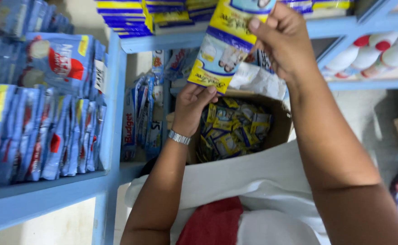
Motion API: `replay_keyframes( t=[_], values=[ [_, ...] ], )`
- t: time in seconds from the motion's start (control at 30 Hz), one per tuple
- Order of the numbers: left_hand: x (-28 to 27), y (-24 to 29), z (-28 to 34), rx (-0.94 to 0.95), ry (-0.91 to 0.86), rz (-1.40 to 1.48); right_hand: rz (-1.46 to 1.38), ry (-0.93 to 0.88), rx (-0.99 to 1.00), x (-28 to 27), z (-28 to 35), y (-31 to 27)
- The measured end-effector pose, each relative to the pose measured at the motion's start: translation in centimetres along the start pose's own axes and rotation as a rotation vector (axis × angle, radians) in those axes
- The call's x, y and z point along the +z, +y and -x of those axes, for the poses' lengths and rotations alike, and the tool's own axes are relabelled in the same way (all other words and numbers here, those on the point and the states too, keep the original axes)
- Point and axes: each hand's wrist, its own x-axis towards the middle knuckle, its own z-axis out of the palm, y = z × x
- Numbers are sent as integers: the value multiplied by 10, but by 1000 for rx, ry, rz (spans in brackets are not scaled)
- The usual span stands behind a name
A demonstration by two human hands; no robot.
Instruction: The recorder is seen organizing and sorting small packets of powdered milk on a shelf and into a box.
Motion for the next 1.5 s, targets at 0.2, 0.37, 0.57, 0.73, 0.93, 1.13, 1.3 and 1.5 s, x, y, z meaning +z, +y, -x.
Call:
replay_keyframes(
  t=[0.2,0.37,0.57,0.73,0.93,1.13,1.3,1.5],
  values=[
    [-1,22,-10,-50,35,14,18,17,87,6,-3,-8],
    [-11,44,-36,-30,-61,-43,-84,-20,69,13,-5,-21],
    [-11,74,-67,-1,-206,-138,-131,63,-20,21,-5,-29],
    [-12,84,-74,118,-268,-213,-96,125,-106,19,-6,-25],
    [-22,66,-68,132,-174,-125,-26,130,-96,30,-9,-17],
    [-28,78,-66,230,-79,-98,-49,136,-83,50,-30,-15],
    [-21,96,-60,266,35,-21,-80,233,-112,50,-65,-5],
    [-34,104,-61,327,180,78,-28,221,-138,94,-106,6]
  ],
)
